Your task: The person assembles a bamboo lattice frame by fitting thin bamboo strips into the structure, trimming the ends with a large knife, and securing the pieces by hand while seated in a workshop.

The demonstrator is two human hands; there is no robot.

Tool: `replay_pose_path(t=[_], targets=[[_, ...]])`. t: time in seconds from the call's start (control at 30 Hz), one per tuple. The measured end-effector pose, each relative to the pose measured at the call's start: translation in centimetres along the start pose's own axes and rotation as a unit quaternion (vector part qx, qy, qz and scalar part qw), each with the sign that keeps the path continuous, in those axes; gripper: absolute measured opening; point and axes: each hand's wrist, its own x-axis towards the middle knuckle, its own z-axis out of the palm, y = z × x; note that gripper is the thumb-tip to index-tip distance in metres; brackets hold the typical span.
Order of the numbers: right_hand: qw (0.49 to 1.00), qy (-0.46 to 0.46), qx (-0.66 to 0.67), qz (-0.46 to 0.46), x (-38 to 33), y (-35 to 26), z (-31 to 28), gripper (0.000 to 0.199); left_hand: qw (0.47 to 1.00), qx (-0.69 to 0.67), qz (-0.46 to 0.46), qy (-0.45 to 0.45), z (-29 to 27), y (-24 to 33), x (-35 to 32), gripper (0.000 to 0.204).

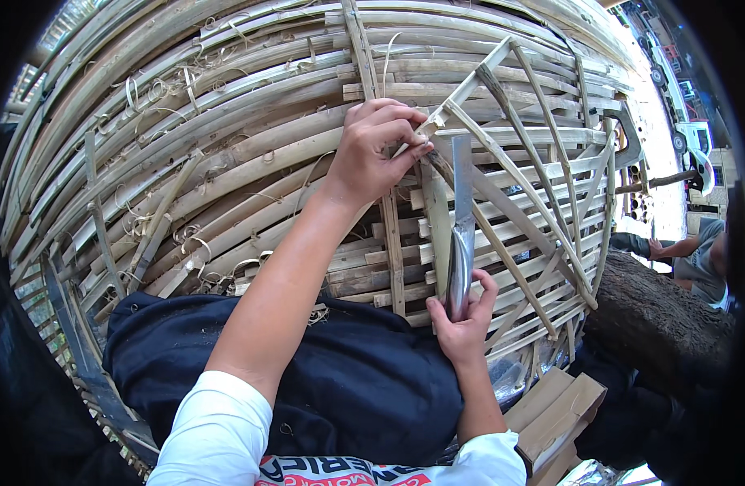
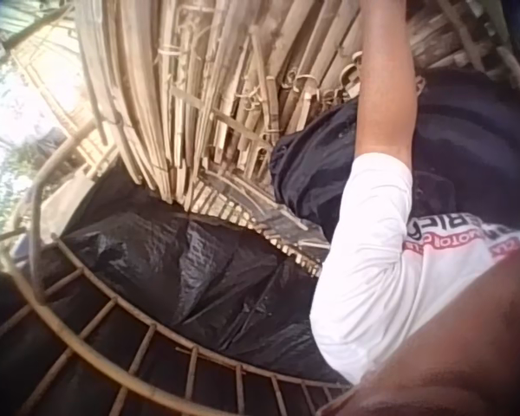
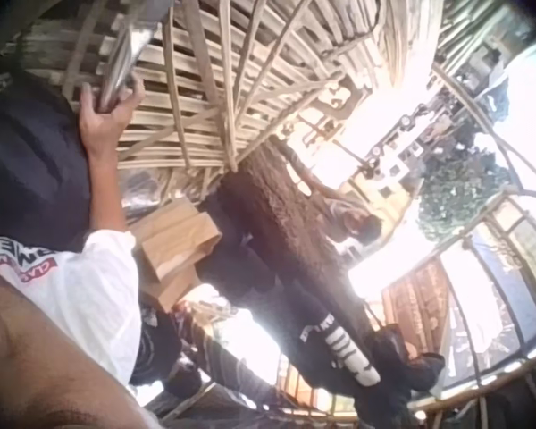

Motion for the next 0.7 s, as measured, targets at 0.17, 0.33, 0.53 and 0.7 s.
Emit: replay_pose_path(t=[0.17, 0.33, 0.53, 0.7], targets=[[0.910, -0.117, 0.391, 0.074, 0.2, -1.1, -0.8, 0.051, 1.000, -0.002, -0.001, -0.006, 0.2, 0.2, 0.0, 0.014], [0.856, -0.139, 0.490, 0.093, 1.1, -1.1, -1.4, 0.058, 1.000, 0.006, 0.003, -0.003, 0.0, 0.1, 0.1, 0.014], [0.882, -0.157, 0.427, 0.127, 1.1, -1.5, -1.0, 0.059, 1.000, 0.006, -0.004, 0.002, 0.1, 0.1, 0.0, 0.015], [0.936, -0.049, 0.324, 0.126, 1.7, -0.3, -0.2, 0.052, 1.000, 0.013, 0.002, -0.001, 0.2, 0.4, 0.1, 0.014]])
